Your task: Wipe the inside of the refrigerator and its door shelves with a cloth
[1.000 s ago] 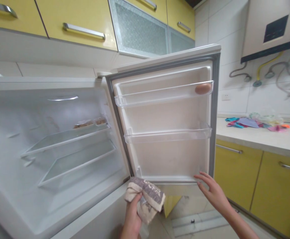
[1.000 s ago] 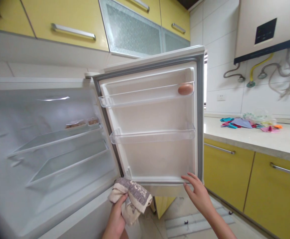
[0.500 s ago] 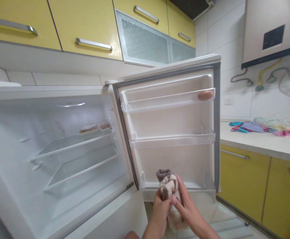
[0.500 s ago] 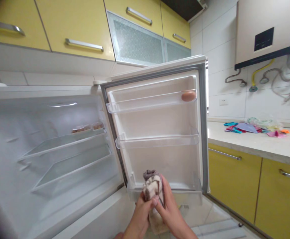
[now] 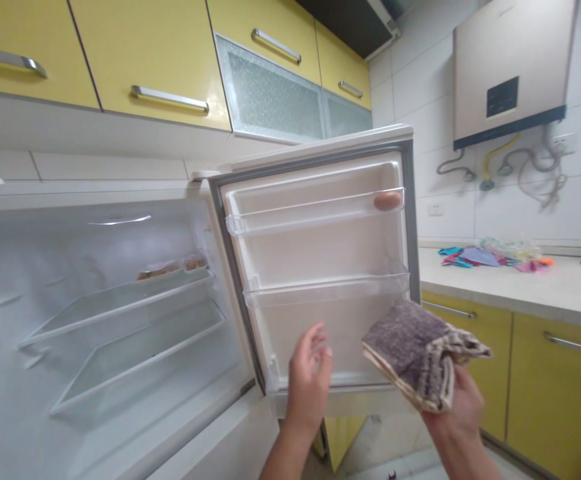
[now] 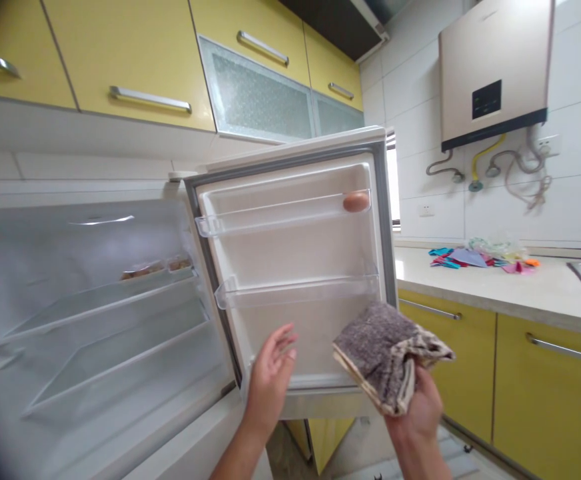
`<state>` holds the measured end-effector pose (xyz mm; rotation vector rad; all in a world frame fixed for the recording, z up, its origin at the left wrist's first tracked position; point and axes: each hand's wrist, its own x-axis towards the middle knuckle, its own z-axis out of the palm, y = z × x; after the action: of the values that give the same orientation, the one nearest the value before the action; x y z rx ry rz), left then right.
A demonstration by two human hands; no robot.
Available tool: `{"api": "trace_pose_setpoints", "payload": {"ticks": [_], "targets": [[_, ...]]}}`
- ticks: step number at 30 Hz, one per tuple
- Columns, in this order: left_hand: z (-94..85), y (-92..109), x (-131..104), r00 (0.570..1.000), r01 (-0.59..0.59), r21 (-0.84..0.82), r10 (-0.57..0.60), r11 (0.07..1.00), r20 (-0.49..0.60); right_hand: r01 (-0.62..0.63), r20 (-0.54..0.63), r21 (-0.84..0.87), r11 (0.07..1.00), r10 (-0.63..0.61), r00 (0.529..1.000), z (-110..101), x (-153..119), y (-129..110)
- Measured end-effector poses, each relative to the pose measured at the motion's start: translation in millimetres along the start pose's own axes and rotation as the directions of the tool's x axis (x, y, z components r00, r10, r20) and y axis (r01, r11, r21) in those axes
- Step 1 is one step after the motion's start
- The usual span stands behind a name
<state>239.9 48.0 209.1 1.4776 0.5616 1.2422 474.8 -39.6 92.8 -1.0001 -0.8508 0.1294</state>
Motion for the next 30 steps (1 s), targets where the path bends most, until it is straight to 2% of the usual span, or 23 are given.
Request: {"api": "trace_pose_setpoints", "payload": {"ticks": [1,2,3,4,5,6,8,10,11,13,15,18,20,22,27,30], "targets": [[-12.0,7.7,9.4,0.985,-0.131,0.093,0.140,0.987,-0.097,0.034,-0.133,0.037,0.999,-0.028,0.991,-9.5,12.7,-9.2],[-25.0,15.6,19.1,0.943,-0.260,0.224,0.297,0.939,-0.152,0.084,-0.262,0.068,0.994,-0.063,0.963,-15.8,25.3,-19.6],[-38.2,23.4,28.9,0.878,-0.361,0.368,0.445,0.857,-0.174,0.133,-0.383,0.097,0.986,-0.087,0.920,-18.6,37.4,-30.5],[-50.7,30.7,38.5,0.815,-0.413,0.496,0.553,0.763,-0.173,0.181,-0.477,0.099,0.979,-0.113,0.871,-17.4,48.7,-41.1],[-61.9,37.0,47.9,0.761,-0.433,0.596,0.628,0.677,-0.161,0.219,-0.547,0.090,0.971,-0.135,0.826,-12.4,58.8,-50.6],[-71.4,41.9,56.8,0.725,-0.427,0.680,0.675,0.596,-0.136,0.244,-0.591,0.074,0.967,-0.155,0.792,-3.9,67.6,-58.5],[-84.3,47.0,72.5,0.709,-0.409,0.769,0.701,0.491,-0.070,0.268,-0.592,0.027,0.963,-0.201,0.781,20.4,80.3,-68.6],[-90.9,46.7,84.0,0.736,-0.410,0.808,0.676,0.423,0.020,0.285,-0.528,-0.091,0.954,-0.289,0.799,47.9,86.5,-72.5],[-92.7,45.4,87.9,0.753,-0.414,0.819,0.655,0.396,0.064,0.309,-0.506,-0.169,0.936,-0.351,0.787,60.5,87.5,-73.2],[-95.2,42.5,92.2,0.780,-0.416,0.839,0.613,0.350,0.130,0.386,-0.458,-0.314,0.868,-0.494,0.739,79.6,86.7,-74.3],[-97.0,41.3,92.9,0.798,-0.408,0.852,0.582,0.327,0.159,0.491,-0.379,-0.425,0.761,-0.642,0.667,89.7,84.2,-76.1],[-98.6,43.6,90.9,0.812,-0.401,0.857,0.558,0.322,0.171,0.612,-0.133,-0.562,0.557,-0.791,0.598,96.4,80.5,-79.0],[-99.3,46.9,89.7,0.820,-0.401,0.855,0.545,0.329,0.175,0.663,0.035,-0.600,0.448,-0.813,0.581,104.5,77.2,-79.3],[-100.6,51.1,89.9,0.831,-0.409,0.846,0.523,0.342,0.191,0.710,0.169,-0.592,0.381,-0.803,0.572,120.9,72.1,-78.1],[-108.3,63.4,97.3,0.857,-0.445,0.822,0.434,0.354,0.277,0.797,0.463,-0.552,0.246,-0.704,0.538,189.4,55.7,-74.2],[-112.5,68.6,101.7,0.862,-0.457,0.822,0.398,0.341,0.314,0.840,0.551,-0.516,0.168,-0.686,0.475,219.2,51.5,-73.9]]}}
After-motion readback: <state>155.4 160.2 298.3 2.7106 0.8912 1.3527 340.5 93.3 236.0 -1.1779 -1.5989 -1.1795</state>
